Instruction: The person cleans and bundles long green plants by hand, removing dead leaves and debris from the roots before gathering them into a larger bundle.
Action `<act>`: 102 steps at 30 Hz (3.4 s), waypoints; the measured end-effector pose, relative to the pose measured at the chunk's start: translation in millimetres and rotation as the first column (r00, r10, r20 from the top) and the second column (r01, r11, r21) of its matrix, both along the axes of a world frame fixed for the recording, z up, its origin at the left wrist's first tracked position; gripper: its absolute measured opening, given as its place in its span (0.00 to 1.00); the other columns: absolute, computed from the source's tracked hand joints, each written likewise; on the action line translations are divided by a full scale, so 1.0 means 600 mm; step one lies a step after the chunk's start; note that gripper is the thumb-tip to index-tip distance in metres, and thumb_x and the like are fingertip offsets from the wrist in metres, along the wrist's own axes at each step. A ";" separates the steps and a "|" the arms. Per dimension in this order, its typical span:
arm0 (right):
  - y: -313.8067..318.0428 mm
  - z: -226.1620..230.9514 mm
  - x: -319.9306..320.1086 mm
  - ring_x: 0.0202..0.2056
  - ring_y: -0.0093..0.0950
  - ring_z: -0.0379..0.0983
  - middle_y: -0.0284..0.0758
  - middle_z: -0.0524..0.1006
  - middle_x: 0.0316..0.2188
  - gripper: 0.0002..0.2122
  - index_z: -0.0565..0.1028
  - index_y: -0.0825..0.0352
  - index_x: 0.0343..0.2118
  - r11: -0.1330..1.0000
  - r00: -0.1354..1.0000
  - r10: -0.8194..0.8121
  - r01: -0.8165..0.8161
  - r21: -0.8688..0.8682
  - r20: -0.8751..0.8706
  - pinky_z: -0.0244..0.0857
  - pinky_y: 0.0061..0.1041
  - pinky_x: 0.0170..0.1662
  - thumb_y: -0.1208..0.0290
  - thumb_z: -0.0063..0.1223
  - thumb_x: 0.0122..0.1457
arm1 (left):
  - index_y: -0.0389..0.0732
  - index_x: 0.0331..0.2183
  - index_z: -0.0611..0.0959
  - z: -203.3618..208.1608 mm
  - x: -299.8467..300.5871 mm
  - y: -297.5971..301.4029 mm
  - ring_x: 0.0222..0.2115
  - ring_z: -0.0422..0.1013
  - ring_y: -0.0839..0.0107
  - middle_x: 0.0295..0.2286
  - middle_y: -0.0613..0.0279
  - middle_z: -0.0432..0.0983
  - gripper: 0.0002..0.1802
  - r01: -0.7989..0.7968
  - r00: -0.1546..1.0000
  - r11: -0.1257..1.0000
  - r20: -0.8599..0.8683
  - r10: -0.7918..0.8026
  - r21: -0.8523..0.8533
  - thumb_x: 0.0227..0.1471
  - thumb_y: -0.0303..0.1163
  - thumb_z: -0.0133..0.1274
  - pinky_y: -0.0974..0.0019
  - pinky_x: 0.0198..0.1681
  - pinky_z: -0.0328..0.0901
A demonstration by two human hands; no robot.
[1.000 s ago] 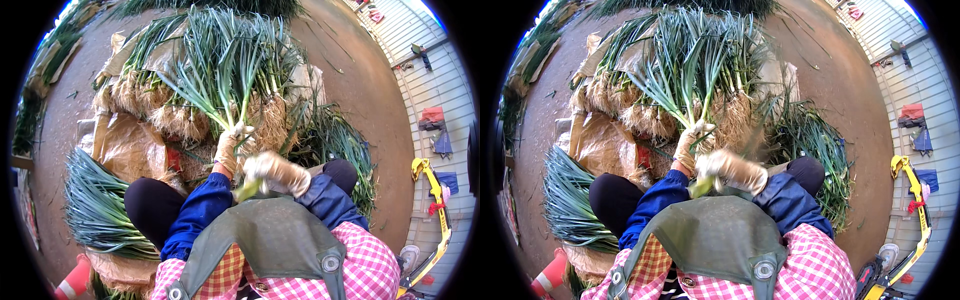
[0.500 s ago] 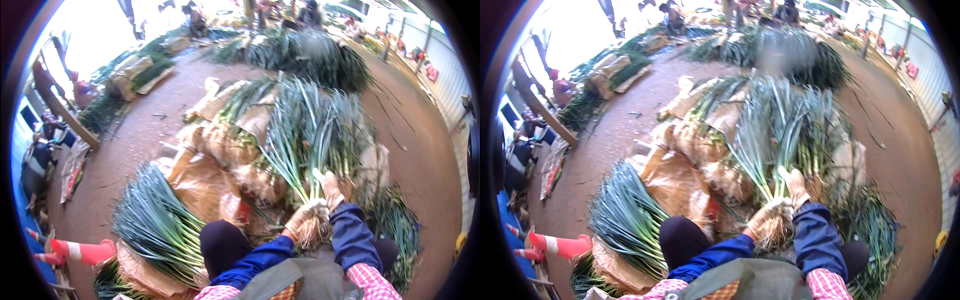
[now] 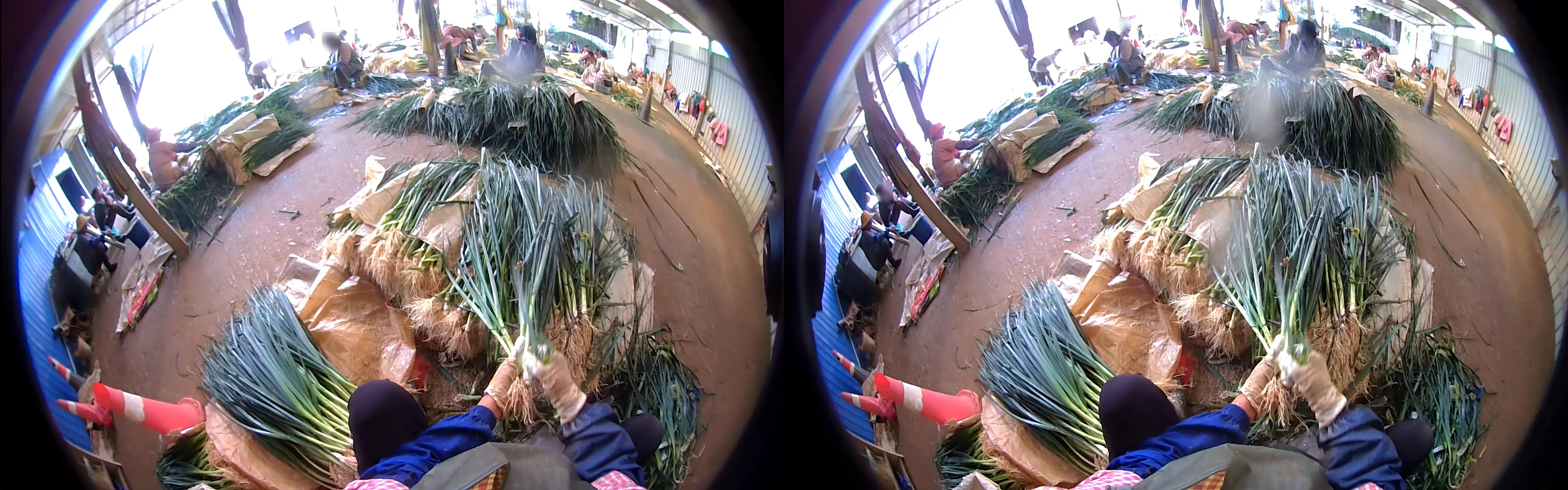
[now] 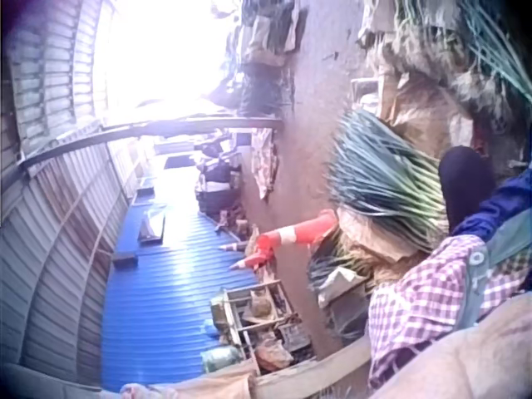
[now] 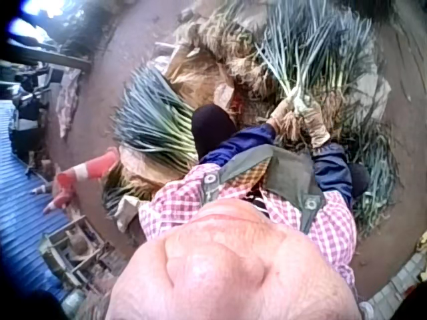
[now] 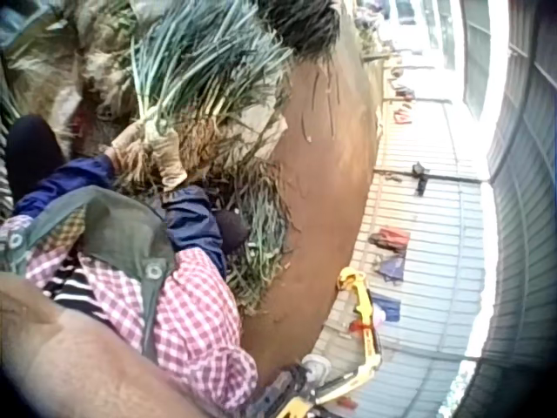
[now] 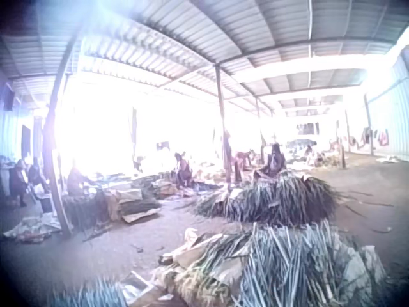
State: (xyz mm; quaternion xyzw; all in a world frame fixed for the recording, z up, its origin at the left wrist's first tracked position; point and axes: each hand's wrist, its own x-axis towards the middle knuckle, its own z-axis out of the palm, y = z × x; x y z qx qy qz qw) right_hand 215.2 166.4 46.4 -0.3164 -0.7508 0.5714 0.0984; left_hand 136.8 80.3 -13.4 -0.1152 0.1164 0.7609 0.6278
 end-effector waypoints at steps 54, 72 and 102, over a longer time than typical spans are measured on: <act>0.120 -0.116 -0.257 0.36 0.39 0.79 0.35 0.81 0.36 0.13 0.79 0.59 0.42 0.287 0.320 -0.146 -0.892 0.349 0.936 0.73 0.37 0.38 0.71 0.56 0.53 | 0.36 0.34 0.79 0.059 -0.078 -0.035 0.15 0.63 0.83 0.19 0.73 0.71 0.08 -0.269 0.944 0.957 -0.226 0.240 -0.110 0.54 0.30 0.52 0.78 0.17 0.60; 0.155 0.322 0.332 0.16 0.13 0.66 0.23 0.69 0.16 0.09 0.73 0.66 0.35 0.897 0.887 -0.362 0.247 -0.366 -0.287 0.60 0.10 0.19 0.67 0.57 0.56 | 0.36 0.42 0.76 0.145 -0.120 -0.061 0.17 0.64 0.75 0.14 0.76 0.66 0.17 -0.193 0.968 0.890 -0.068 0.242 0.414 0.64 0.38 0.38 0.69 0.28 0.60; 0.089 0.270 0.420 0.11 0.09 0.57 0.17 0.64 0.13 0.07 0.70 0.59 0.31 0.803 0.509 -0.451 -0.126 -0.582 -0.733 0.54 0.12 0.16 0.63 0.44 0.64 | 0.38 0.40 0.80 0.060 0.075 -0.026 0.14 0.62 0.78 0.14 0.75 0.61 0.17 -0.018 0.945 0.981 -0.323 -0.047 -0.194 0.54 0.41 0.54 0.74 0.16 0.58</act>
